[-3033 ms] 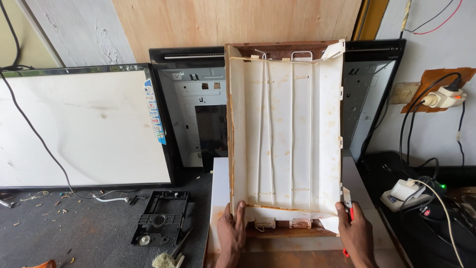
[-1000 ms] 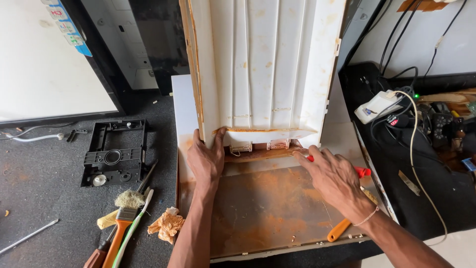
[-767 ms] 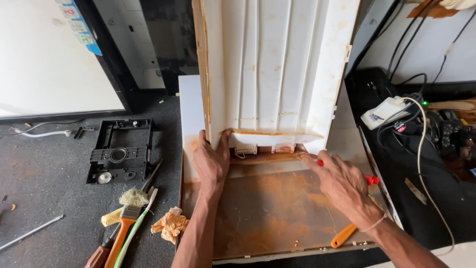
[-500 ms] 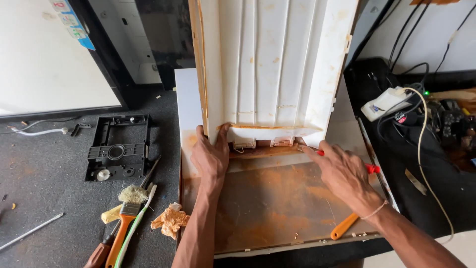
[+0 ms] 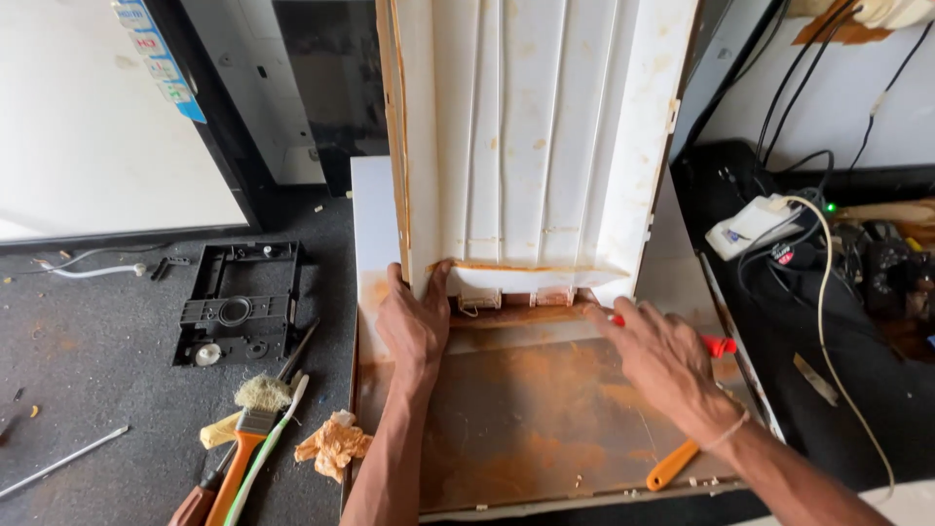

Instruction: Using a utility knife to cut and remove the inner lining of a plastic appliance component on a repair bench.

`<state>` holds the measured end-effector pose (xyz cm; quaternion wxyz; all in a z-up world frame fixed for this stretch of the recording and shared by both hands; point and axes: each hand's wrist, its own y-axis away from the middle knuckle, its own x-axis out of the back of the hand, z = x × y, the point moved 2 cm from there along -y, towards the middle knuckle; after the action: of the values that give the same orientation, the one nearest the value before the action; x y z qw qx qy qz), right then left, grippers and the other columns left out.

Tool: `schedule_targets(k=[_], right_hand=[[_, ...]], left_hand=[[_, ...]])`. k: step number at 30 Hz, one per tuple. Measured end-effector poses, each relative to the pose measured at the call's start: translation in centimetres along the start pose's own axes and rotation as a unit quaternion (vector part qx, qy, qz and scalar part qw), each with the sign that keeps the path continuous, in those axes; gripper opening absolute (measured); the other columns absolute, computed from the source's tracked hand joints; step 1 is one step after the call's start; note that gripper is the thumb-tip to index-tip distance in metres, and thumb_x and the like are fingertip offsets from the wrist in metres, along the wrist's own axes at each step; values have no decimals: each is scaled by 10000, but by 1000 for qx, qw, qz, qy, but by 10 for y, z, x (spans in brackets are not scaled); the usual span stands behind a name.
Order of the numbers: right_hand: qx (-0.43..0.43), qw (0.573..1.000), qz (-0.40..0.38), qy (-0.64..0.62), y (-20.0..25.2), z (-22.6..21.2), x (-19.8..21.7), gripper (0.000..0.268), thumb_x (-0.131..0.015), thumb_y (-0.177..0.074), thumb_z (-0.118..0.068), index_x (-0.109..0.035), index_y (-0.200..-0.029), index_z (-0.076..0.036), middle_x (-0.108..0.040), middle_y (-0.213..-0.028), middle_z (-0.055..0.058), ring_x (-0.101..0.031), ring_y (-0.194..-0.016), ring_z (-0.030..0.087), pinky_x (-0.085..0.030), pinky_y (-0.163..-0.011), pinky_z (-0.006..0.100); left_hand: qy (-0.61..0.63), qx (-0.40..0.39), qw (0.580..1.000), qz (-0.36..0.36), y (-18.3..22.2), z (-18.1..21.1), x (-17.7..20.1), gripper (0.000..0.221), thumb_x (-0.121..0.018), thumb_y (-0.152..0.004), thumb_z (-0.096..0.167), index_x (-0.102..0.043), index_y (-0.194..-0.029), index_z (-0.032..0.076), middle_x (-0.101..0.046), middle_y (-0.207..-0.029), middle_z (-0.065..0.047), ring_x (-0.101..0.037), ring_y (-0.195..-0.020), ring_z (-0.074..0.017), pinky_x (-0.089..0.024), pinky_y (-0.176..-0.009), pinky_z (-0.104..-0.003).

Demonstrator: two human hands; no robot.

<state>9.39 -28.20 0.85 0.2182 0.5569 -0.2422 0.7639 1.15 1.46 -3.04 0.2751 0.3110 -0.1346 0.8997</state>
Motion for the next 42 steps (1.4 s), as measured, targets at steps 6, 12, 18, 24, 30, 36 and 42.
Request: schedule_targets(k=[6,12,18,24,30,36,42], right_hand=[[-6,1000,10,-25,2,7,-17,228,-632,-874,-151,-689,-1038,-299,-550,-981,-31,-625,-855,218,-546,-610,372],[-20,997,-31,-71,-4,3,-10,291,-591,-917,-98,-715,-1108,-279,-575,-965,-18,-650,-746,232,-528,-563,382],[-18,998,-33,-54,-7,3,-6,301,-579,-933,-80,-719,-1112,-278,-582,-958,-12,-664,-738,207,-550,-569,355],[0,999,-34,-27,-8,14,-16,277,-630,-861,-95,-715,-1066,-260,-556,-981,-12,-663,-773,233,-561,-557,391],[-9,997,-56,-43,-13,5,-2,395,-604,-909,-18,-680,-1211,-261,-585,-986,-6,-673,-775,188,-559,-590,332],[-18,995,-78,-55,-12,8,-3,498,-577,-913,20,-633,-1322,-258,-598,-983,3,-674,-776,171,-563,-592,325],[-15,997,-50,-62,-11,0,-1,468,-633,-892,-3,-660,-1279,-265,-606,-975,26,-702,-834,233,-588,-640,386]], left_hand=[[9,16,1000,1,-1,7,4,614,-563,-950,732,-483,-1067,135,-733,-797,-234,-770,-856,-413,-585,-834,-526],[-1,14,1000,-6,-4,-1,-4,625,-562,-921,757,-456,-1077,160,-733,-827,-239,-755,-872,-437,-569,-831,-544],[-3,23,1000,-18,-4,-1,-3,641,-548,-925,762,-464,-1093,149,-734,-843,-250,-753,-886,-447,-568,-844,-548],[16,21,1000,-14,-3,4,2,617,-561,-935,745,-482,-1065,146,-729,-799,-243,-765,-852,-420,-581,-836,-526],[11,17,1000,-3,-4,8,4,639,-552,-933,761,-493,-1058,137,-726,-789,-238,-766,-841,-416,-584,-829,-525],[18,13,1000,6,-2,6,4,640,-586,-926,746,-507,-1060,125,-727,-783,-232,-771,-836,-407,-593,-825,-515],[5,11,1000,-2,-5,-3,-2,629,-596,-908,748,-469,-1038,146,-724,-803,-234,-755,-860,-431,-575,-828,-538]])
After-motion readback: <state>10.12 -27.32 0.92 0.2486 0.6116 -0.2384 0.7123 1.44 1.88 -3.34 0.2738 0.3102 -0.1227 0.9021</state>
